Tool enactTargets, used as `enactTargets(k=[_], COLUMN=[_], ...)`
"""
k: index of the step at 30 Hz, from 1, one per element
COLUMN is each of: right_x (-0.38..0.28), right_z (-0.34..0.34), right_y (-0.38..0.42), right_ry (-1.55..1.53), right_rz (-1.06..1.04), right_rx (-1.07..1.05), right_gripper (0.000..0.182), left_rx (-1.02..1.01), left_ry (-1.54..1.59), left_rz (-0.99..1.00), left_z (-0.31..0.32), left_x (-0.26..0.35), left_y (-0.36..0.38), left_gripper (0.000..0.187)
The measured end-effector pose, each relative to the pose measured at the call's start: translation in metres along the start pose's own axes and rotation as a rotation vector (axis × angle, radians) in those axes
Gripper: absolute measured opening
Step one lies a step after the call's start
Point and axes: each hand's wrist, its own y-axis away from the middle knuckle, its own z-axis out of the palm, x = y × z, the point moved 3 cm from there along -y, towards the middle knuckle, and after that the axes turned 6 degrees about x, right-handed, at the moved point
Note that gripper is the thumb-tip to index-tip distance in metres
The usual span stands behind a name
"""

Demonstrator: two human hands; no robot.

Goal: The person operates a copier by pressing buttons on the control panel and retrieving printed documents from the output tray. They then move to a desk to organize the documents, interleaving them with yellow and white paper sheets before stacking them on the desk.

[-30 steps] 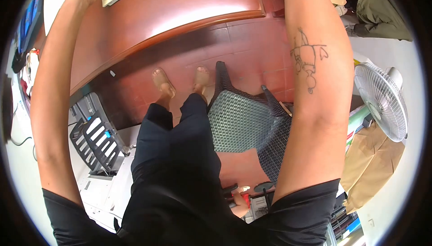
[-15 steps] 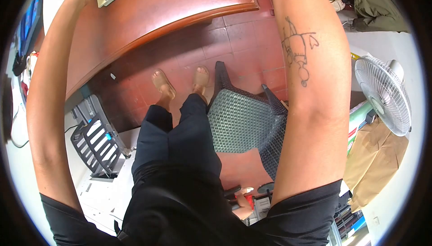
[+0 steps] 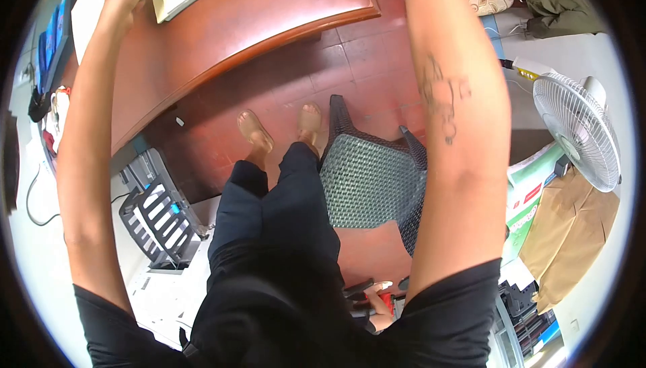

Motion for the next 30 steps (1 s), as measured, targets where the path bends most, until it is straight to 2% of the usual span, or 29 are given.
enactTargets(k=[1, 2, 3, 4, 6, 7, 8, 10, 11, 13, 14, 15, 18, 19, 20, 21, 24, 30], right_x=[0.004, 0.012, 0.011, 0.012, 0.024, 0.024, 0.03, 0.038, 0.043, 0.042, 0.041, 0.04, 0.048, 0.046, 0.042, 0.038, 0.031, 0.024], right_z=[-0.01, -0.02, -0.026, -0.029, -0.025, -0.021, -0.015, -0.001, 0.002, 0.005, 0.007, 0.007, 0.01, 0.01, 0.01, 0.009, 0.01, 0.012], right_y=[0.006, 0.011, 0.024, 0.037, 0.051, 0.054, 0.053, 0.054, 0.049, 0.052, 0.053, 0.052, 0.05, 0.047, 0.047, 0.048, 0.051, 0.051], right_ry=[0.03, 0.059, 0.229, 0.401, 0.489, 0.483, 0.43, 0.352, 0.278, 0.294, 0.304, 0.274, 0.289, 0.232, 0.248, 0.242, 0.29, 0.39], right_rz=[-0.004, -0.01, -0.134, -0.256, -0.566, -0.437, -0.413, -0.411, -0.319, -0.266, -0.239, -0.23, -0.35, -0.224, -0.221, -0.198, -0.165, -0.17], right_rx=[-0.014, -0.027, -0.043, -0.055, -0.024, -0.083, -0.068, 0.072, 0.015, 0.063, 0.085, 0.092, 0.22, 0.108, 0.116, 0.106, 0.104, 0.069], right_gripper=[0.044, 0.053, 0.058, 0.064, 0.078, 0.089, 0.092, 0.08, 0.104, 0.102, 0.102, 0.104, 0.08, 0.107, 0.102, 0.102, 0.1, 0.098], left_rx=[-0.035, 0.037, -0.042, 0.014, 0.24, 0.255, 0.228, 0.215, 0.197, 0.178, 0.204, 0.172, 0.07, -0.021, -0.119, -0.121, -0.182, -0.271], left_ry=[0.023, 0.138, 0.227, 0.215, 0.124, 0.137, 0.129, 0.101, 0.083, 0.14, -0.017, -0.052, -0.18, -0.166, -0.19, -0.133, -0.194, -0.166], left_rz=[0.038, 0.072, 0.048, 0.023, 0.185, 0.2, 0.213, 0.276, 0.265, 0.268, 0.305, 0.269, 0.166, 0.135, 0.024, 0.095, -0.059, -0.197], left_z=[-0.001, -0.01, -0.033, -0.051, -0.061, -0.068, -0.075, -0.088, -0.094, -0.106, -0.116, -0.124, -0.139, -0.146, -0.152, -0.156, -0.169, -0.182], left_x=[-0.031, -0.051, -0.039, -0.04, -0.105, -0.123, -0.144, -0.179, -0.2, -0.242, -0.249, -0.255, -0.295, -0.325, -0.329, -0.333, -0.349, -0.398], left_y=[-0.033, -0.033, 0.004, 0.029, 0.021, 0.042, 0.059, 0.098, 0.118, 0.16, 0.183, 0.206, 0.268, 0.304, 0.319, 0.332, 0.37, 0.416], left_gripper=[0.043, 0.049, 0.067, 0.065, 0.067, 0.069, 0.068, 0.062, 0.059, 0.057, 0.056, 0.056, 0.054, 0.054, 0.055, 0.059, 0.064, 0.074])
